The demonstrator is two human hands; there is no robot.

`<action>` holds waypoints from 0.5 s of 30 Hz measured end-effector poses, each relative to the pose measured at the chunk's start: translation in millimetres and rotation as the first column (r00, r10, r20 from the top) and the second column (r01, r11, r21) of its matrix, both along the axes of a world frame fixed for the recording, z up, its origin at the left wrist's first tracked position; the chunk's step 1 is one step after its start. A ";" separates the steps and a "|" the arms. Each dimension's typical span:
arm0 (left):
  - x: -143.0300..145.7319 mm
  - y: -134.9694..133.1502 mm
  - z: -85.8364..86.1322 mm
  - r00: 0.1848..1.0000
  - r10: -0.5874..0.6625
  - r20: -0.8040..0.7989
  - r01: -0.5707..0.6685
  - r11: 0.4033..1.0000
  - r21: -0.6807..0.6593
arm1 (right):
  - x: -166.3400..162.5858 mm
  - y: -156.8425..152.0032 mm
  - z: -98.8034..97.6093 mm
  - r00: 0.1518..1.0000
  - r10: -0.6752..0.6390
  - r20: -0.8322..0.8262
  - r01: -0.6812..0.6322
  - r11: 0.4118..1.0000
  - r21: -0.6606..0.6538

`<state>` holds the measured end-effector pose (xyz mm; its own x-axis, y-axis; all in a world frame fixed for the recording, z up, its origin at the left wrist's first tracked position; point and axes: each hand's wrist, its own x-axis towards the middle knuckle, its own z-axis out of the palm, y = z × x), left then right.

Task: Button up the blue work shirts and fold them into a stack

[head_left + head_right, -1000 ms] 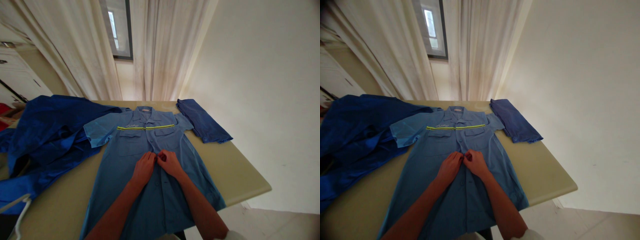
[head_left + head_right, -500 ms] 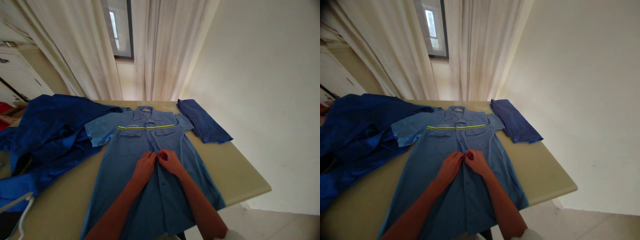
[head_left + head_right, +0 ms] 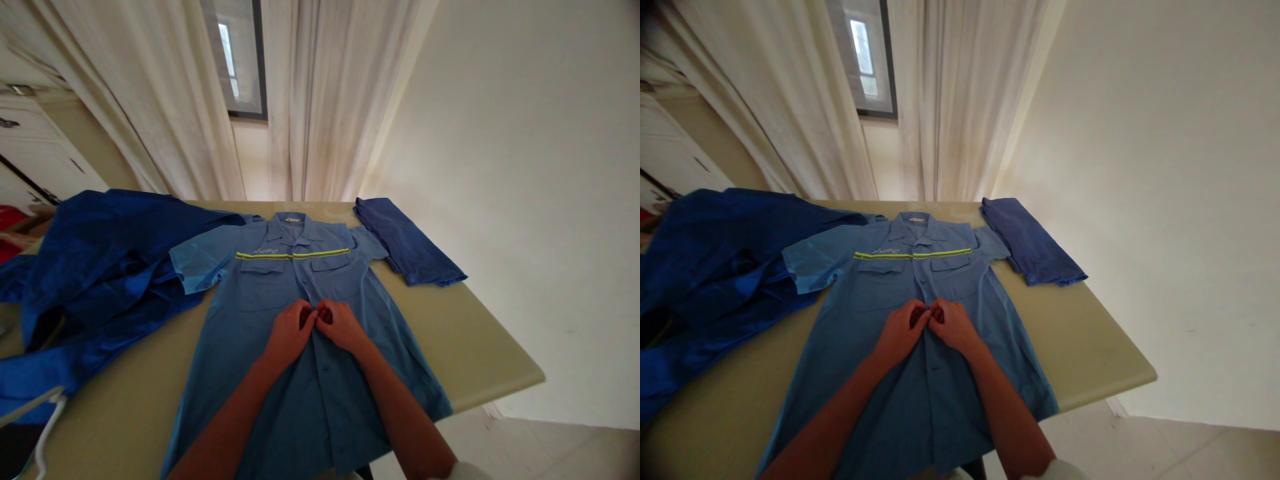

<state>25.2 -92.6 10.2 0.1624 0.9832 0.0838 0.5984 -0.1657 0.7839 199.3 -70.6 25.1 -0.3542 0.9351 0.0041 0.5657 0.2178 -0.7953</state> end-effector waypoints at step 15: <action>-2.8 4.3 -1.4 0.997 -0.025 0.079 0.026 1.000 -0.012 | -0.8 -2.6 0.1 0.992 0.032 0.125 -0.045 0.994 0.103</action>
